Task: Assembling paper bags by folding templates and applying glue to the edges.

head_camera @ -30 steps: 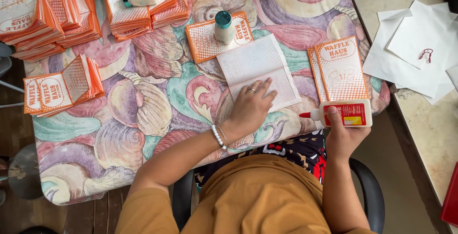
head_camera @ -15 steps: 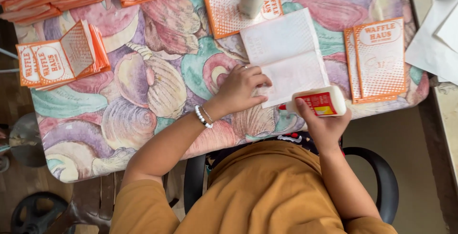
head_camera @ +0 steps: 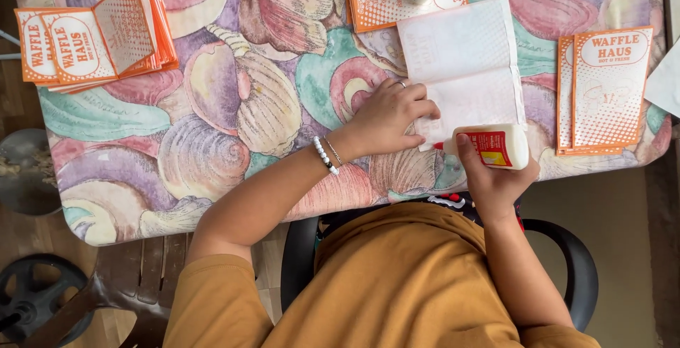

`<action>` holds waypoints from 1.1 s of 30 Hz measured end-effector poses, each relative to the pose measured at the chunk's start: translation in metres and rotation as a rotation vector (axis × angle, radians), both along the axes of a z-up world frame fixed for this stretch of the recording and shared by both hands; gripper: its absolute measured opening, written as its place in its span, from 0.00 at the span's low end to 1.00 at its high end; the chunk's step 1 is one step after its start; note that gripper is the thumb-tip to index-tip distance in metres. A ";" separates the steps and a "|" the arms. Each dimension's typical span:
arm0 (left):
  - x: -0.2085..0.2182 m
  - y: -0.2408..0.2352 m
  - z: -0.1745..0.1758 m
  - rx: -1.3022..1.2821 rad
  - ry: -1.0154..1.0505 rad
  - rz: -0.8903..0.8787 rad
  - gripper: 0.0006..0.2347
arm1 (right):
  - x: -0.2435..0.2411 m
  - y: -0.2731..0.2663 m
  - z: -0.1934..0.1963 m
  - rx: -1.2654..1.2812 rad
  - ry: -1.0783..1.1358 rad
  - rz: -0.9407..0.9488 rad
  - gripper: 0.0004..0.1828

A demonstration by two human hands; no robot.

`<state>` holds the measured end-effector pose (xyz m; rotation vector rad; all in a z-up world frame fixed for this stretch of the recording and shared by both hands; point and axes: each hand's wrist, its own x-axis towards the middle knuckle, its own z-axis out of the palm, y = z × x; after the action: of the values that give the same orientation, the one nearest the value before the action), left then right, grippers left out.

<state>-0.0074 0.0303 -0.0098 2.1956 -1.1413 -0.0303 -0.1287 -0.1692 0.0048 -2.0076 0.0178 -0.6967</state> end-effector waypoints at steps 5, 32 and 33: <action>0.001 0.002 0.005 0.000 0.019 -0.006 0.19 | -0.001 0.006 -0.008 -0.023 -0.027 0.041 0.19; 0.002 -0.004 -0.002 0.023 0.032 0.022 0.19 | -0.006 -0.004 0.005 -0.020 -0.043 -0.083 0.16; 0.002 -0.005 -0.004 0.054 0.015 0.011 0.19 | -0.006 0.001 0.015 -0.003 -0.005 -0.174 0.17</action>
<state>-0.0049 0.0251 -0.0139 2.2455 -1.1316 -0.0739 -0.1345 -0.1684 0.0200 -2.0233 0.1910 -0.8118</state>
